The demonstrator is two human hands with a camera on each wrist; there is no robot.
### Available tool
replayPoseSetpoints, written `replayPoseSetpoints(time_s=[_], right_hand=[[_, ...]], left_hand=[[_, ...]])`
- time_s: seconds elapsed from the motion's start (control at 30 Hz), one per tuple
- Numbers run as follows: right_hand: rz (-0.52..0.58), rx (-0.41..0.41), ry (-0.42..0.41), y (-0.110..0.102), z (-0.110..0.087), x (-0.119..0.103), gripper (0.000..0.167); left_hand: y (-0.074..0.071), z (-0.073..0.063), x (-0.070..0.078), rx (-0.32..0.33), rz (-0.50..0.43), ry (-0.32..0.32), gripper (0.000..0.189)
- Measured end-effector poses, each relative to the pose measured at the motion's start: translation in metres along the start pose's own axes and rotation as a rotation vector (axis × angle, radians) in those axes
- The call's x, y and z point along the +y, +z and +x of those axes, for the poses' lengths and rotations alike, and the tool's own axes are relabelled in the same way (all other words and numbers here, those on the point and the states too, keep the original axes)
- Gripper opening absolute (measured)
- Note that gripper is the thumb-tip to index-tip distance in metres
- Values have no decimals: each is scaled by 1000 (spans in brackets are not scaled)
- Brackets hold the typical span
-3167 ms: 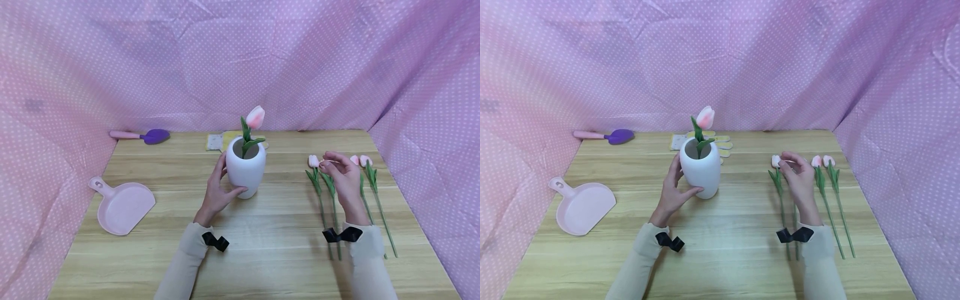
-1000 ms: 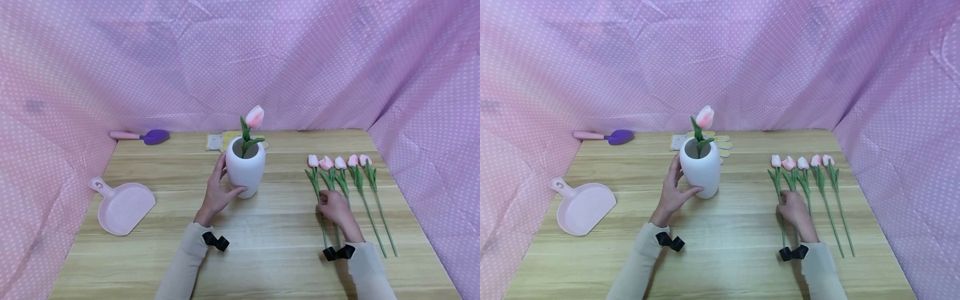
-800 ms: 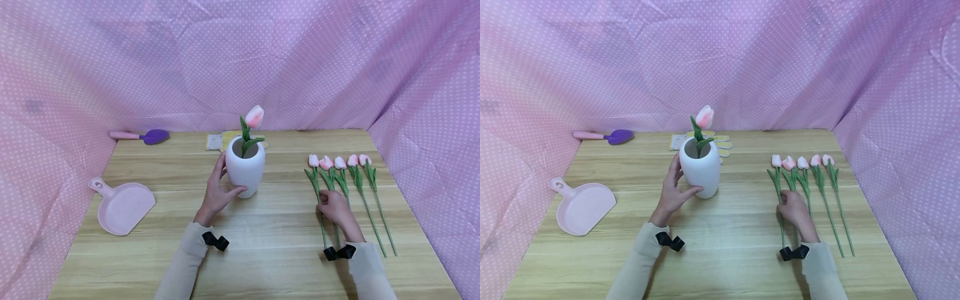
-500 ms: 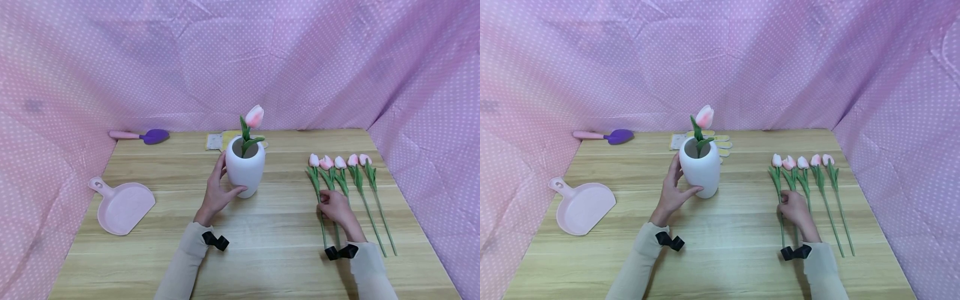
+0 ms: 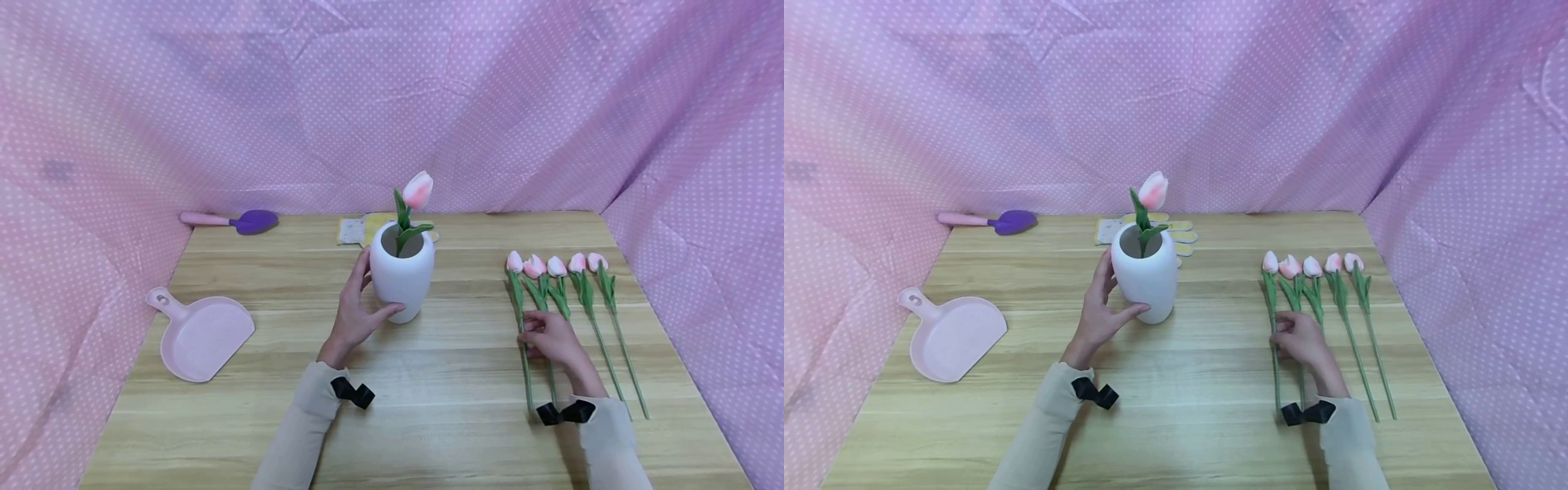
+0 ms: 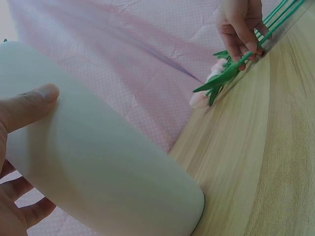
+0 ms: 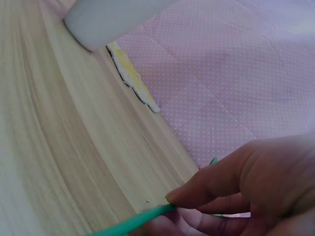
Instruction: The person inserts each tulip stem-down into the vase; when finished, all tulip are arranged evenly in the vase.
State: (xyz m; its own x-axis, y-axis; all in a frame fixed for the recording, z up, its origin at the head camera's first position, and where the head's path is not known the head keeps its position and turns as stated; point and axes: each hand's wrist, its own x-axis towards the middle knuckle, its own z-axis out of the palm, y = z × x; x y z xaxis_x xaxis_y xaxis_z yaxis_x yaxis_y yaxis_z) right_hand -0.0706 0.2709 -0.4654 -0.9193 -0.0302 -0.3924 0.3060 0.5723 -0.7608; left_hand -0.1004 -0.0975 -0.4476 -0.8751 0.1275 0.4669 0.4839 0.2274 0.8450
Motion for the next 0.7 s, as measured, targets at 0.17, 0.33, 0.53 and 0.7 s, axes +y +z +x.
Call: replayPoseSetpoints(time_s=[0.17, 0.33, 0.53, 0.7], right_hand=[[102, -45, 18, -1, 1, 2, 63], [199, -81, 21, -1, 2, 4, 65], [290, -118, 9, -1, 3, 6, 62], [373, -139, -9, -1, 3, 7, 63]], left_hand=[[0, 1, 0, -1, 11, -9, 111], [0, 0, 0, -3, 17, -19, 110], [0, 0, 0, 0, 21, -16, 111], [0, 0, 1, 3, 22, -4, 112]])
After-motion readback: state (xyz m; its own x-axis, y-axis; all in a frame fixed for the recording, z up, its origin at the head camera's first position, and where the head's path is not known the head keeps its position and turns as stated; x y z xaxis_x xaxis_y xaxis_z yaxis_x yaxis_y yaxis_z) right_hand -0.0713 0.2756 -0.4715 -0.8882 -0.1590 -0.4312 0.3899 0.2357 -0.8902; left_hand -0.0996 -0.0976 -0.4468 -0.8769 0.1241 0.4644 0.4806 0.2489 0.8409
